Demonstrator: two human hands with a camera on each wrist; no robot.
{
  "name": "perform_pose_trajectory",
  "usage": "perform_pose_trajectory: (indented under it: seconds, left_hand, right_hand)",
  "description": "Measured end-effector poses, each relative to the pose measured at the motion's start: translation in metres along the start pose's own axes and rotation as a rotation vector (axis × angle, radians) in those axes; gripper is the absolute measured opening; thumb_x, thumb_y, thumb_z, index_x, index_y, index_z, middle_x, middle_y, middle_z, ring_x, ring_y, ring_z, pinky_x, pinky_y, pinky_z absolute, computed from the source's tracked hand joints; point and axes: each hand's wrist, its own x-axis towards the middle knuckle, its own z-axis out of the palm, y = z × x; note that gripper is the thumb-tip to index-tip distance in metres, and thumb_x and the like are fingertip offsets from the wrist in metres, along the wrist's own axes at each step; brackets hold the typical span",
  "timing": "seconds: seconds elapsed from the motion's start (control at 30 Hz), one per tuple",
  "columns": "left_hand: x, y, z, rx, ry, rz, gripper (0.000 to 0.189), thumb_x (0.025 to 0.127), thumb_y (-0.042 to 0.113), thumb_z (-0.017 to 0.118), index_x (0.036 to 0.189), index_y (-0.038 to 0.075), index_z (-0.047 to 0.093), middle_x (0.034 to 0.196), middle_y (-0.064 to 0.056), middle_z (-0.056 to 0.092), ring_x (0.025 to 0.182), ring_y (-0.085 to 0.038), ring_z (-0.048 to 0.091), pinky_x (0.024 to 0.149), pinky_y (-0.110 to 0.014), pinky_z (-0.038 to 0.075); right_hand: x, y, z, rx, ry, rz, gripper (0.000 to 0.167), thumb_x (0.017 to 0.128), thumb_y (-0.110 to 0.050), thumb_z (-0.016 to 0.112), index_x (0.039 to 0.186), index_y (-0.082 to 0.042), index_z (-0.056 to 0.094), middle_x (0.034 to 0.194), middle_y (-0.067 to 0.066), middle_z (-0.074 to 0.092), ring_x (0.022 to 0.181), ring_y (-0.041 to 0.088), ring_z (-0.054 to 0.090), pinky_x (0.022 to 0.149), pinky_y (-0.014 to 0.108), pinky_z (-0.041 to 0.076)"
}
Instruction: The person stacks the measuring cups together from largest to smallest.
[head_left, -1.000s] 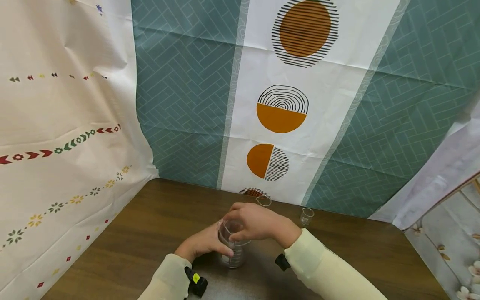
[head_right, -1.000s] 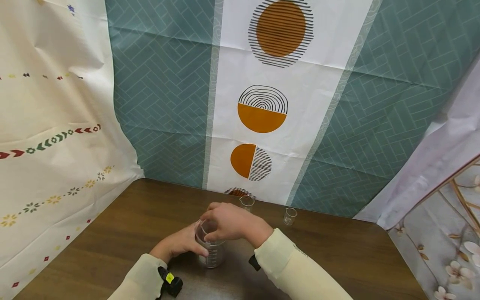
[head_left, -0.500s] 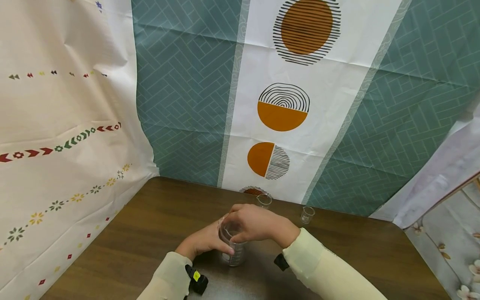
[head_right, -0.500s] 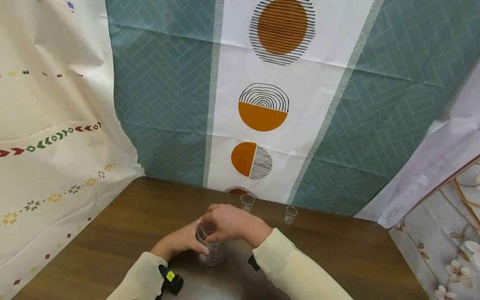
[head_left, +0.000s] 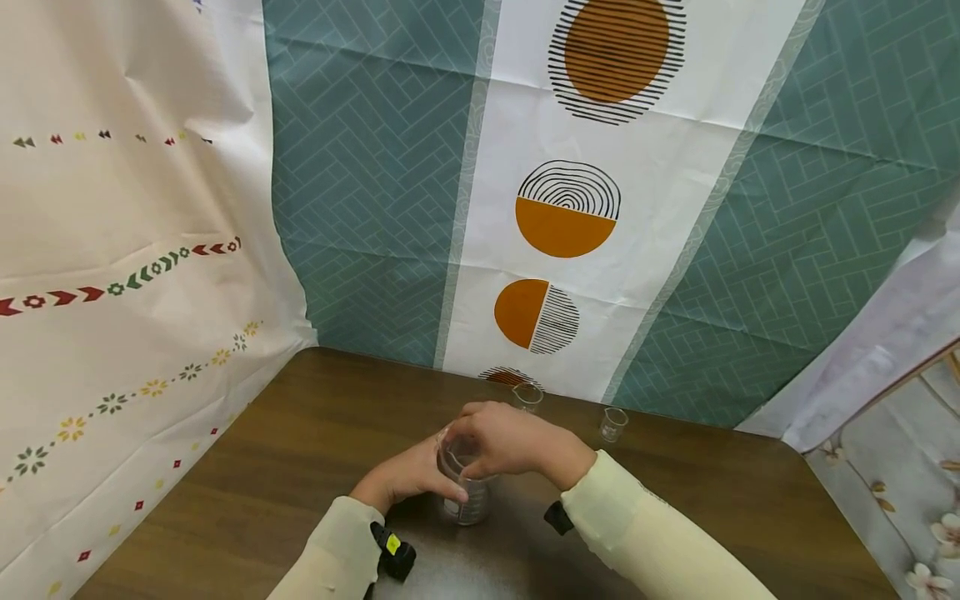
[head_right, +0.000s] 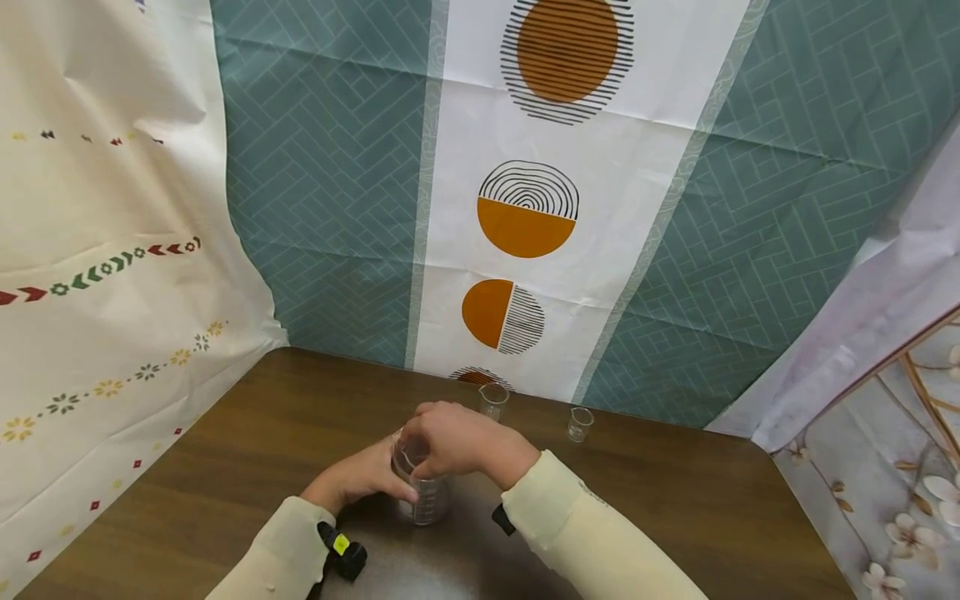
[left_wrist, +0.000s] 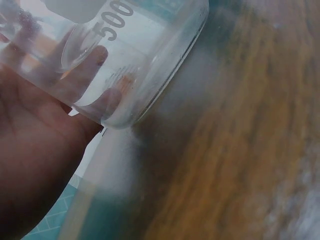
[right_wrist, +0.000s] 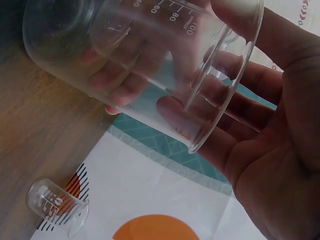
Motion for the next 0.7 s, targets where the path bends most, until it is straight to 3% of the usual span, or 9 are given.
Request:
perform_pose_trajectory:
  seconds: [0.27, 0.47, 0.7]
  left_hand:
    - [0.0010, 0.0011, -0.0012, 0.016, 0.006, -0.004, 0.097, 0.076, 0.016, 0.082, 0.151, 0.025, 0.022, 0.151, -0.004, 0.037, 0.129, -0.019, 0.045, 0.100, -0.028, 0.045]
    - [0.0009, -0.0004, -0.0011, 0.016, 0.007, -0.007, 0.102, 0.076, 0.016, 0.082, 0.153, 0.028, 0.017, 0.154, -0.005, 0.033, 0.132, -0.019, 0.044, 0.102, -0.030, 0.045]
    - [0.0008, -0.0013, -0.0008, 0.013, 0.003, 0.003, 0.106, 0.076, 0.015, 0.082, 0.155, 0.024, 0.012, 0.156, -0.006, 0.029, 0.131, -0.019, 0.044, 0.101, -0.029, 0.046]
  right_hand:
    - [0.0005, -0.0027, -0.0004, -0.001, -0.009, 0.032, 0.045, 0.078, -0.033, 0.080, 0.120, -0.019, 0.068, 0.114, -0.004, 0.063, 0.099, 0.008, 0.060, 0.086, 0.021, 0.051]
    - [0.0013, -0.0052, 0.0018, -0.035, 0.001, 0.025, 0.047, 0.077, -0.034, 0.082, 0.119, -0.018, 0.069, 0.112, -0.003, 0.063, 0.099, 0.009, 0.061, 0.085, 0.021, 0.051]
    - [0.0024, -0.0045, 0.0051, -0.075, -0.003, 0.009, 0.048, 0.076, -0.038, 0.082, 0.118, -0.019, 0.069, 0.111, -0.004, 0.062, 0.098, 0.009, 0.061, 0.084, 0.020, 0.051]
